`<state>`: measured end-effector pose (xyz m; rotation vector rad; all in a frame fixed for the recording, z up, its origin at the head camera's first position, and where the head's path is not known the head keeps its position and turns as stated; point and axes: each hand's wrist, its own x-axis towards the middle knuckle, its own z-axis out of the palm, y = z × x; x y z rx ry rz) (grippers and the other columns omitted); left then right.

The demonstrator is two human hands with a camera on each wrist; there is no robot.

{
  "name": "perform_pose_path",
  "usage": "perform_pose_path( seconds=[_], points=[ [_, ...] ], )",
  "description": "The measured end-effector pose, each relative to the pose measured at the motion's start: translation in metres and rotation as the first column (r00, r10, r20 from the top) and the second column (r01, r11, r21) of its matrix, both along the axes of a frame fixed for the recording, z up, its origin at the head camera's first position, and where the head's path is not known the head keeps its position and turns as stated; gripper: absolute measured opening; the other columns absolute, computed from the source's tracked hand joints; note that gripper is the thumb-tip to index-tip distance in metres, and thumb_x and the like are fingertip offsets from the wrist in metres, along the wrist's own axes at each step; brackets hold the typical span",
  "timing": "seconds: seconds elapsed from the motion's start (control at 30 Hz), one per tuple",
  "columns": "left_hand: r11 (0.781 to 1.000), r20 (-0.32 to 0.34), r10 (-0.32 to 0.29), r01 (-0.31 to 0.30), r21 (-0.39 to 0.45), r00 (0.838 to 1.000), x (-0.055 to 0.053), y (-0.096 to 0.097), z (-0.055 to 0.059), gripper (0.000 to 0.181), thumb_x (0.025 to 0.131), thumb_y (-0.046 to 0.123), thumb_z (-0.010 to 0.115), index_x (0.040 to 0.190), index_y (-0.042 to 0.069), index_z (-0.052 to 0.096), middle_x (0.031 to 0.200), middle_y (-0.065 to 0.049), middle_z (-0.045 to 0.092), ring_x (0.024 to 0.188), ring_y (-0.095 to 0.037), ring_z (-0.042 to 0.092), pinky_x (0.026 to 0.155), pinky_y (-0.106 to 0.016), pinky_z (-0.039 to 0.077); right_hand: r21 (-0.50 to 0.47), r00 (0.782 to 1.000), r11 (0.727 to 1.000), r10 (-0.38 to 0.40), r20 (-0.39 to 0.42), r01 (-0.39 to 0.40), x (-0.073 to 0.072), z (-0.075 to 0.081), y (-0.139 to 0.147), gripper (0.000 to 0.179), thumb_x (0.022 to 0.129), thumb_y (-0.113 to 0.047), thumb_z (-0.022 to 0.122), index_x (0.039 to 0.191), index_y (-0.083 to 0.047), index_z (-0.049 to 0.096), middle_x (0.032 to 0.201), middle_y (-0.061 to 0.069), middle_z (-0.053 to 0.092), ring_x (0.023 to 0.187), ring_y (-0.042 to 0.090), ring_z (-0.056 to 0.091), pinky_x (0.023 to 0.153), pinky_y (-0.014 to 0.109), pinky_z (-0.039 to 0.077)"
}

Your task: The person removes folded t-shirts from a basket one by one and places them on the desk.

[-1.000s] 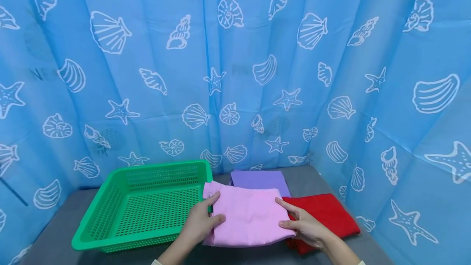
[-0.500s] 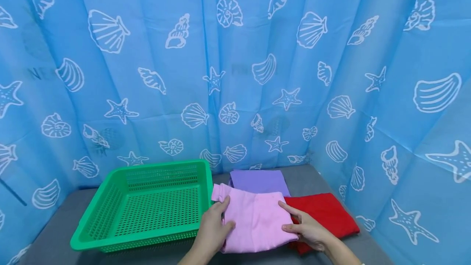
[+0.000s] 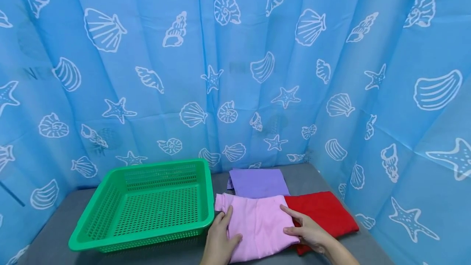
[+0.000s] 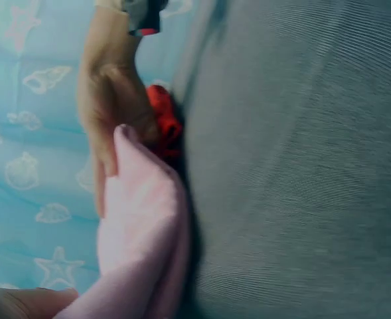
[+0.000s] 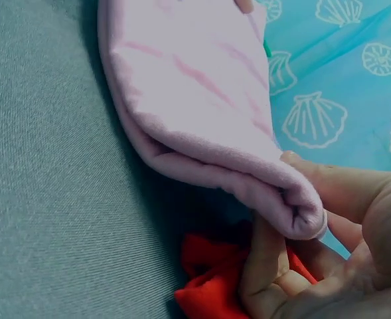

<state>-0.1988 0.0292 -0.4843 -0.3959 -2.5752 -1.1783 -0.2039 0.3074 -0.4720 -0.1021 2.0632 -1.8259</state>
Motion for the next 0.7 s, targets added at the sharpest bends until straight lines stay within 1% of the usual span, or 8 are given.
perform_pose_path(
  seconds=[0.03,0.1,0.23,0.3,0.4,0.43,0.53,0.7],
  points=[
    [1.000,0.003,0.000,0.000,0.005,1.000,0.000,0.000,-0.003,0.076,0.063,0.017,0.079,0.131,0.007,0.048,0.112,-0.009,0.052,0.097,-0.023,0.053,0.080,-0.041,0.045,0.003,1.000,1.000,-0.008,0.004,0.008,0.000,-0.001,0.000,0.074,0.082,-0.013,0.065,0.142,-0.005,0.022,0.137,0.030,0.013,0.110,0.033,0.034,0.076,0.040,0.049],
    [1.000,0.019,-0.018,0.017,0.020,1.000,0.000,0.000,-0.010,0.079,0.063,0.018,0.080,0.132,0.007,0.045,0.116,-0.010,0.050,0.099,-0.024,0.052,0.081,-0.042,0.044,0.029,0.999,0.999,-0.032,0.013,0.032,0.001,-0.003,0.001,0.075,0.081,-0.014,0.066,0.142,-0.005,0.024,0.137,0.031,0.015,0.113,0.037,0.032,0.076,0.042,0.049],
    [0.995,0.088,-0.067,0.061,0.076,0.994,-0.004,-0.003,-0.028,0.083,0.061,0.022,0.080,0.135,0.010,0.043,0.124,-0.022,0.044,0.104,-0.037,0.049,0.079,-0.048,0.044,0.055,0.999,0.997,-0.046,0.026,0.045,0.002,-0.009,0.004,0.073,0.081,-0.017,0.067,0.141,-0.005,0.026,0.136,0.034,0.016,0.109,0.033,0.039,0.076,0.041,0.049],
    [0.993,0.135,-0.070,0.056,0.109,0.988,-0.006,-0.005,-0.040,0.083,0.061,0.028,0.080,0.135,0.014,0.044,0.126,-0.029,0.040,0.105,-0.044,0.047,0.077,-0.052,0.043,0.049,0.999,0.998,-0.041,0.027,0.039,0.002,-0.013,0.005,0.072,0.082,-0.017,0.066,0.141,-0.005,0.027,0.136,0.034,0.016,0.105,0.029,0.044,0.077,0.041,0.049],
    [0.988,0.178,-0.059,0.031,0.154,0.982,-0.009,-0.010,-0.053,0.081,0.062,0.036,0.079,0.133,0.017,0.046,0.126,-0.031,0.039,0.104,-0.049,0.046,0.074,-0.055,0.043,0.014,0.999,1.000,-0.021,0.035,0.021,0.001,-0.017,0.006,0.069,0.083,-0.017,0.064,0.141,-0.005,0.027,0.137,0.035,0.015,0.100,0.026,0.050,0.077,0.041,0.048],
    [0.987,0.190,-0.050,0.020,0.160,0.981,-0.010,-0.011,-0.056,0.080,0.062,0.039,0.078,0.133,0.018,0.047,0.126,-0.031,0.040,0.103,-0.048,0.047,0.074,-0.055,0.043,0.004,0.999,1.000,-0.019,0.039,0.019,0.000,-0.019,0.006,0.069,0.083,-0.016,0.064,0.141,-0.005,0.027,0.137,0.035,0.015,0.097,0.026,0.053,0.077,0.041,0.048],
    [0.983,0.206,-0.058,0.021,0.180,0.977,-0.012,-0.014,-0.059,0.080,0.062,0.041,0.078,0.133,0.017,0.047,0.126,-0.031,0.040,0.103,-0.049,0.047,0.075,-0.056,0.042,-0.004,0.999,1.000,-0.018,0.043,0.018,-0.003,-0.022,0.006,0.069,0.084,-0.016,0.064,0.141,-0.006,0.027,0.136,0.036,0.018,0.090,0.025,0.058,0.076,0.041,0.049],
    [0.982,0.256,-0.075,0.026,0.189,0.964,-0.015,-0.015,-0.061,0.080,0.064,0.040,0.077,0.133,0.014,0.046,0.127,-0.034,0.037,0.105,-0.050,0.045,0.076,-0.056,0.041,0.003,0.998,1.000,-0.019,0.060,0.019,-0.008,-0.025,0.007,0.068,0.083,-0.016,0.064,0.140,-0.007,0.028,0.136,0.035,0.019,0.088,0.026,0.059,0.075,0.041,0.049]
  ],
)
